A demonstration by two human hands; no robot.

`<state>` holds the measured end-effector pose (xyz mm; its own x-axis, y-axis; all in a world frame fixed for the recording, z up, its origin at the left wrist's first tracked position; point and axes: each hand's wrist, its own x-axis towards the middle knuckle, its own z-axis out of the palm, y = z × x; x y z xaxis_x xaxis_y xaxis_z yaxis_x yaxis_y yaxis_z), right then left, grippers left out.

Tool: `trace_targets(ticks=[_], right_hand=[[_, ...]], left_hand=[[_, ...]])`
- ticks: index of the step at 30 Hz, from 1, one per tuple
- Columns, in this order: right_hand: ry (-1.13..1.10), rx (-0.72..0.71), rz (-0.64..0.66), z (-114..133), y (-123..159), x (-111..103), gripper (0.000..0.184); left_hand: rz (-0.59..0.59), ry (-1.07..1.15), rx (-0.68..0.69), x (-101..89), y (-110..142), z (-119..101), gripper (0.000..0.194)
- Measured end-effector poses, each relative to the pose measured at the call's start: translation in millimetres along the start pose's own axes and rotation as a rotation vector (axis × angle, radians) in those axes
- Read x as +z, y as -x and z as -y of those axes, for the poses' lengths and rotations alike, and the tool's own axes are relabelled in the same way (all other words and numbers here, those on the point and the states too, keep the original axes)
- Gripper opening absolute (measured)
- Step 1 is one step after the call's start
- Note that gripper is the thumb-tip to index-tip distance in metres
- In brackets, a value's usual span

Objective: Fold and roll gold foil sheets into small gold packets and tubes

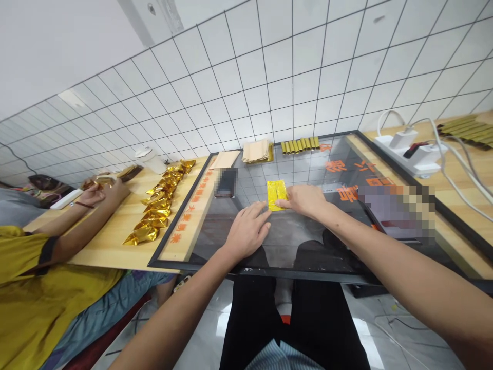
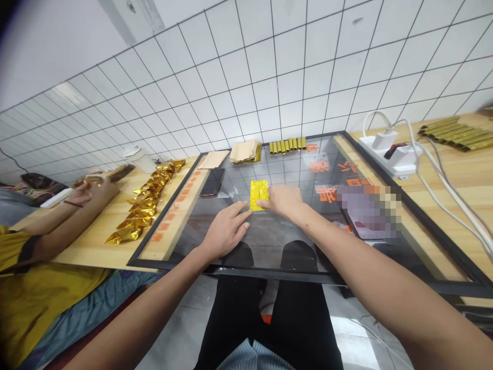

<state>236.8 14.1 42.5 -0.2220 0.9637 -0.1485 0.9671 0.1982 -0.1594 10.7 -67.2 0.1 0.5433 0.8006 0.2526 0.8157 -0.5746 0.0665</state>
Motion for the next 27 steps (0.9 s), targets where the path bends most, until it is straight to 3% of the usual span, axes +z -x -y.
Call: trace_targets(ticks=[8, 27], right_hand=[[0.011, 0.002, -0.008, -2.2, -1.2, 4.0, 0.068], [0.041, 0.014, 0.000, -2.7, -0.7, 4.1, 0.065]], left_hand=[[0.006, 0.000, 0.102, 0.3, -2.4, -0.2, 0.042], [0.014, 0.138, -0.003, 4.8, -1.7, 1.6, 0.043]])
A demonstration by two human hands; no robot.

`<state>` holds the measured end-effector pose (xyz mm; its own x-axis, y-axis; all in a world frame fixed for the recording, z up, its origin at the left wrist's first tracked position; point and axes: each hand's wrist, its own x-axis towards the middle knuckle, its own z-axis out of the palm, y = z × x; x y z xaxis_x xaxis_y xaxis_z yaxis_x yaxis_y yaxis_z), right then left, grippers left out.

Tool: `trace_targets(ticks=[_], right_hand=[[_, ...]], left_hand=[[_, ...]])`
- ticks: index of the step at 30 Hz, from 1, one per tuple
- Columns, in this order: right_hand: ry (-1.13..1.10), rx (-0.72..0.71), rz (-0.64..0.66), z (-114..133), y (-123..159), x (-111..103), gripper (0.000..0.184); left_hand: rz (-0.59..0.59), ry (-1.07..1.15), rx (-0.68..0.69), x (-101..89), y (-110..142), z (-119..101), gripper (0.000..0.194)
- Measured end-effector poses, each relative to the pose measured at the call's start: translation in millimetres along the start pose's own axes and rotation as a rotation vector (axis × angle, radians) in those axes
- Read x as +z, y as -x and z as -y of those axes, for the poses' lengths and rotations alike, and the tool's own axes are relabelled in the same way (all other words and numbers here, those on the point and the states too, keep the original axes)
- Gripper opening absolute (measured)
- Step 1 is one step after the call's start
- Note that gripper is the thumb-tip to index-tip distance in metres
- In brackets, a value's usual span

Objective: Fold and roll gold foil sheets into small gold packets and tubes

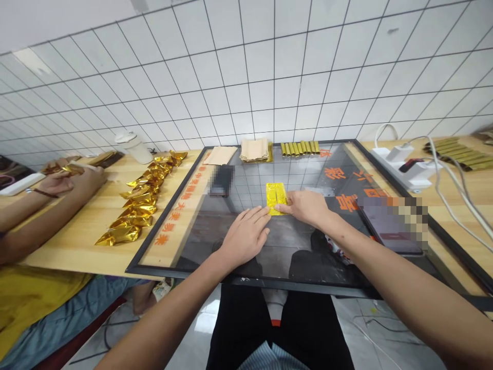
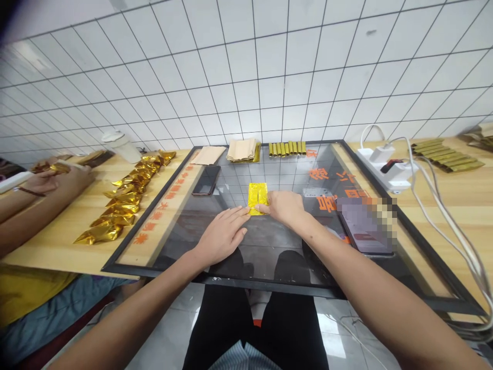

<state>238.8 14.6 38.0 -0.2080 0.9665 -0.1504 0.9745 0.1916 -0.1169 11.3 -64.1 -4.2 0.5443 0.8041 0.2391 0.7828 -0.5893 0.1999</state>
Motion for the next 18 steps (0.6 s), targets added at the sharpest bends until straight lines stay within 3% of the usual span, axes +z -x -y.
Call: trace_targets(ticks=[6, 12, 18], right_hand=[[-0.003, -0.001, -0.006, 0.3, 0.6, -0.1, 0.063], [0.001, 0.000, -0.005, -0.5, -0.4, 0.2, 0.064], [0.013, 0.000, -0.009, 0.0, 0.8, 0.1, 0.067]], left_hand=[[0.034, 0.045, 0.022, -9.0, -5.0, 11.4, 0.041], [0.073, 0.145, 0.152, -13.4, -5.2, 37.7, 0.039], [0.010, 0.084, 0.186, -14.1, -5.8, 36.0, 0.044]])
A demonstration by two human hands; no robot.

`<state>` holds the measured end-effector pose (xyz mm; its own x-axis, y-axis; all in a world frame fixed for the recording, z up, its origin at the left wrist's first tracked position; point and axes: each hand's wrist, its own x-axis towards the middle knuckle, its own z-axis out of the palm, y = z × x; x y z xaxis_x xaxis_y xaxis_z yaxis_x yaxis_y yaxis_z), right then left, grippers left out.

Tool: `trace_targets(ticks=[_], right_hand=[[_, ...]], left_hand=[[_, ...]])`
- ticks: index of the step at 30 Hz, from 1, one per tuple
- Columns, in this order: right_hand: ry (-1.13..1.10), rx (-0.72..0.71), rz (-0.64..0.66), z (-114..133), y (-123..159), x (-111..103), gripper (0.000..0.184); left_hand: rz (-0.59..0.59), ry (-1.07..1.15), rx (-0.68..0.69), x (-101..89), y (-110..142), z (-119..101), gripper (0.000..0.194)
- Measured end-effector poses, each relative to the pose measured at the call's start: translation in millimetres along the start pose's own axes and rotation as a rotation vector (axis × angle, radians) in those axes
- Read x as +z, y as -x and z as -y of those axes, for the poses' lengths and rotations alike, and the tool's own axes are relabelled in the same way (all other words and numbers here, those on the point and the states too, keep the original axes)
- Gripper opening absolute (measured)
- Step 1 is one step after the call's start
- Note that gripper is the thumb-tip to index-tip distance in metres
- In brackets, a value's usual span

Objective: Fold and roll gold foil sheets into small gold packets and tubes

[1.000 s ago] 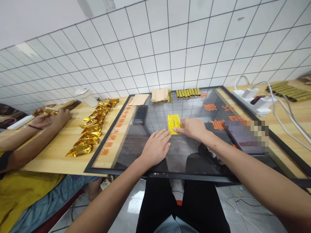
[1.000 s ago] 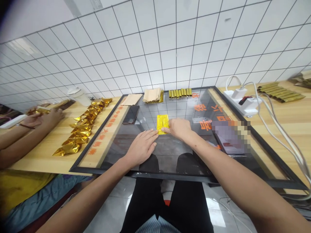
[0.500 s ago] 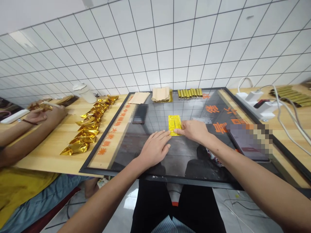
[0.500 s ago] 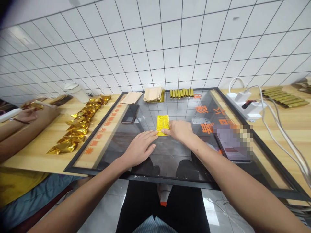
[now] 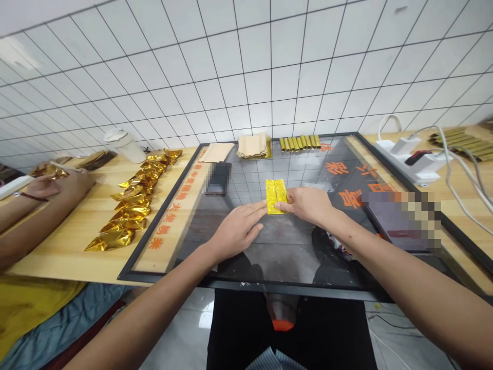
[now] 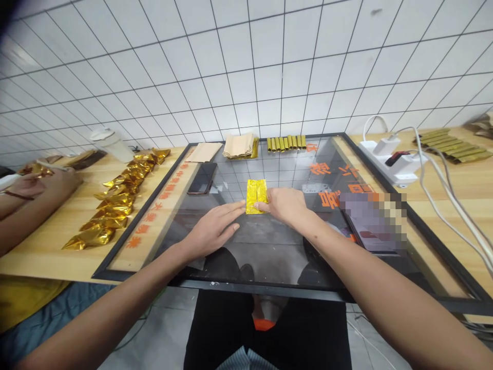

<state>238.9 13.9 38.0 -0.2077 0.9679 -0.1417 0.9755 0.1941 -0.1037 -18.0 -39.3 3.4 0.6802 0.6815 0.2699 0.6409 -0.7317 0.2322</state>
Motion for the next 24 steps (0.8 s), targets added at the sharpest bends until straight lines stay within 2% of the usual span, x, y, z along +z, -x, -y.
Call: trace_targets(ticks=[3, 6, 11, 17, 20, 24], right_hand=[[0.005, -0.005, -0.007, -0.1, 0.3, 0.3, 0.067], [0.003, -0.002, -0.007, 0.0, 0.7, 0.1, 0.063], [0.002, 0.005, -0.009, 1.1, 1.2, -0.6, 0.060], [0.008, 0.009, -0.004, 2.0, -0.6, 0.1, 0.059], [0.006, 0.010, -0.004, 1.9, -1.0, 0.5, 0.064], [0.004, 0.012, -0.006, 2.4, 0.1, -0.4, 0.065]], left_hand=[[0.081, -0.091, 0.047, 0.2, -5.4, -2.1, 0.045], [0.121, -0.135, 0.023, 2.9, -6.3, -0.4, 0.046], [0.118, -0.164, 0.016, 1.1, -7.4, 1.4, 0.043], [0.132, -0.281, 0.113, -13.9, -31.9, -13.3, 0.030], [0.103, -0.354, 0.154, -10.8, -41.1, -23.4, 0.030], [0.076, -0.348, 0.171, 1.9, -40.4, -29.9, 0.034]])
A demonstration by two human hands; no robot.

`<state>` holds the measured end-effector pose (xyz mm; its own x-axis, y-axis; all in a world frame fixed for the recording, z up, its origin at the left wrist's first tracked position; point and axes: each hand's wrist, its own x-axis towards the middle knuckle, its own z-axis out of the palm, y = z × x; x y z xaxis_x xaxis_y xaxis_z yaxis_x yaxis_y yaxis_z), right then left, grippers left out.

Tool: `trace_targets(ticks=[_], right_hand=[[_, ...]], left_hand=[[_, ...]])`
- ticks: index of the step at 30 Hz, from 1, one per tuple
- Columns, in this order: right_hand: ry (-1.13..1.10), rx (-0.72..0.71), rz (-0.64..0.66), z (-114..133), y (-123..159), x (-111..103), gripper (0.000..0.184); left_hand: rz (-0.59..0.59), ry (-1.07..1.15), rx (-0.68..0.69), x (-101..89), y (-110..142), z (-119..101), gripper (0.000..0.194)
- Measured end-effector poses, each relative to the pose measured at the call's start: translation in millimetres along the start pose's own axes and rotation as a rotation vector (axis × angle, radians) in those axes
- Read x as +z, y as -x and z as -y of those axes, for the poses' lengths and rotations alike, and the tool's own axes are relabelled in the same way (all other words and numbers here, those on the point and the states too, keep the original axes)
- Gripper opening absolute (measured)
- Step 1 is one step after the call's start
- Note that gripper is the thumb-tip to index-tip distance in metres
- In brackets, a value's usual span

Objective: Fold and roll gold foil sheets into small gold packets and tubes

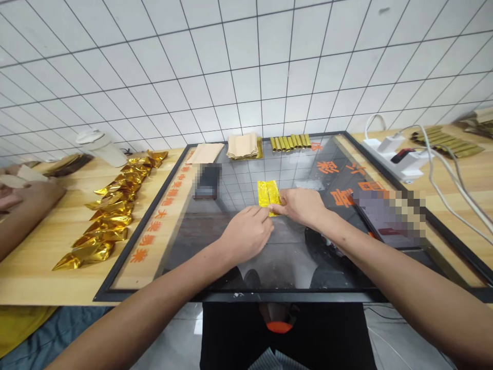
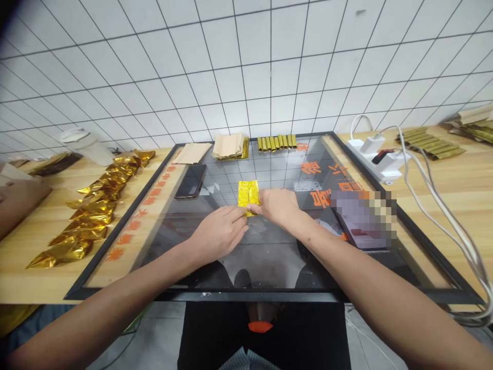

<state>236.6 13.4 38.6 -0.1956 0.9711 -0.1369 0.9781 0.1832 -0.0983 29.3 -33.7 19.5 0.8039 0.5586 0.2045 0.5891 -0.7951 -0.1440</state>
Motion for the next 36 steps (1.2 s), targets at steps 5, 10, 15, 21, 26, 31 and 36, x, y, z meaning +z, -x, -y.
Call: trace_targets(ticks=[5, 10, 15, 21, 26, 31, 36], right_hand=[[-0.008, 0.006, 0.008, 0.5, 1.0, -0.6, 0.060], [-0.012, -0.002, -0.011, -0.4, 1.1, 0.9, 0.053], [-0.012, 0.000, -0.010, -1.3, 0.6, 1.9, 0.052], [-0.026, 0.010, 0.006, -0.2, -1.7, 1.7, 0.050], [-0.038, 0.005, -0.011, -1.0, 0.9, -0.8, 0.043], [-0.144, -0.019, -0.036, -10.4, 1.3, -1.4, 0.040], [-0.299, -0.108, 0.006, -24.1, -0.3, -5.3, 0.042]], left_hand=[[-0.058, 0.071, 0.012, 13.8, 8.8, 0.4, 0.029], [-0.083, 0.067, 0.077, 18.5, 12.7, 2.1, 0.031], [-0.067, 0.055, 0.089, 18.0, 14.9, 0.5, 0.032], [-0.017, 0.026, 0.091, 15.4, 14.4, -0.7, 0.032], [-0.043, 0.038, 0.071, 13.8, 13.1, -2.0, 0.031], [-0.098, 0.144, 0.088, 13.3, 11.0, -0.5, 0.029], [-0.073, 0.267, 0.108, 18.9, 9.3, 3.5, 0.037]])
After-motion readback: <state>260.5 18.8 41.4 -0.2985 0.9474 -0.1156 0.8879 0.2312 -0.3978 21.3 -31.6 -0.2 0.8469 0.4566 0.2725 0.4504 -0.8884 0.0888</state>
